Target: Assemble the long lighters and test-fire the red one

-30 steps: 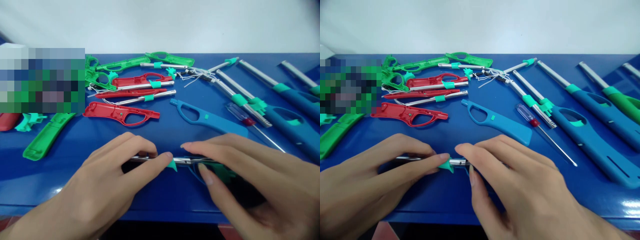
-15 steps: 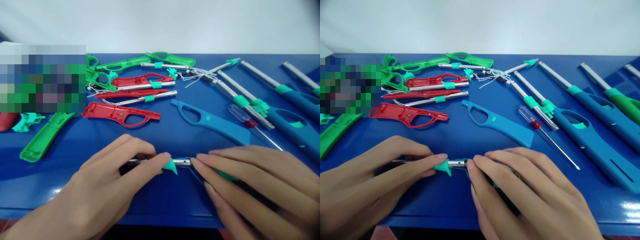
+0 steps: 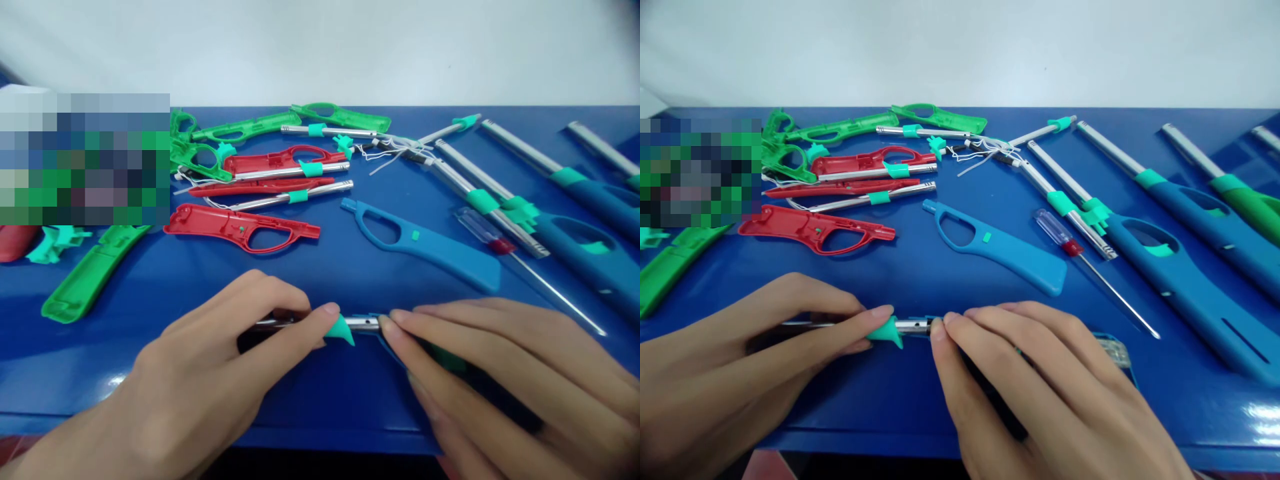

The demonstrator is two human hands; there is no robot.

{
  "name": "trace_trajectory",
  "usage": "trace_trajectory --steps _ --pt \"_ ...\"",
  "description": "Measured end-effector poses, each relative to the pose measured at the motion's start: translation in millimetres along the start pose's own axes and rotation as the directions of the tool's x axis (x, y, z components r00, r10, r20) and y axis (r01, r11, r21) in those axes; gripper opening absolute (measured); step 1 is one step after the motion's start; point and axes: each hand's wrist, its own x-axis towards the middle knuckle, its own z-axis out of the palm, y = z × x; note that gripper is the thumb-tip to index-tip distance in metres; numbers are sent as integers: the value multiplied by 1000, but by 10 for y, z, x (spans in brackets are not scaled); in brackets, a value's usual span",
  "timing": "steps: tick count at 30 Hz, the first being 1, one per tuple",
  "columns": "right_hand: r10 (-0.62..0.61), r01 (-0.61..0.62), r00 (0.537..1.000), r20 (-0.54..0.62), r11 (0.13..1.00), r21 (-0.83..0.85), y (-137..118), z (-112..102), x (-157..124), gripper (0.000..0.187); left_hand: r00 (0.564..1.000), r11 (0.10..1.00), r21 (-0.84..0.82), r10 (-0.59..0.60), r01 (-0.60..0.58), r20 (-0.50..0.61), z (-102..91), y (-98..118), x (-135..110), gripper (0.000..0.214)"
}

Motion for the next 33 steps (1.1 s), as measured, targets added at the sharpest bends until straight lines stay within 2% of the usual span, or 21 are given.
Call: trace_trajectory --steps 2,5,9,12,17,21,25,27,33 --pt "-9 9 1000 -7 1000 3 3 2 -1 55 1000 1000 -17 -15 15 4 -13 -9 -3 38" --pt "1 -1 999 -45 1000 2 29 -9 20 49 998 999 10 42 -42 46 -51 -33 -10 40" --pt "29 -33 998 55 996 78 108 -85 106 35 984 981 93 166 -171 62 -113 -99 27 36" --pt "45 -55 996 76 990 131 157 -153 204 26 971 975 55 207 -215 117 -176 -158 106 38" --pt "122 -131 991 63 976 172 168 -186 357 18 957 981 -52 194 -187 214 -281 -217 265 44" --pt "89 -99 994 63 981 166 166 -160 444 25 966 982 -123 165 -142 200 -299 -214 386 35" --pt "41 -52 997 67 984 170 195 -120 493 29 965 983 -169 113 -74 235 -288 -199 486 35" --pt "29 -40 998 64 983 181 217 -103 498 32 966 982 -178 104 -62 236 -292 -199 510 34" --pt "93 -111 992 90 968 225 257 -123 467 31 956 983 -186 64 -10 287 -324 -187 500 32"
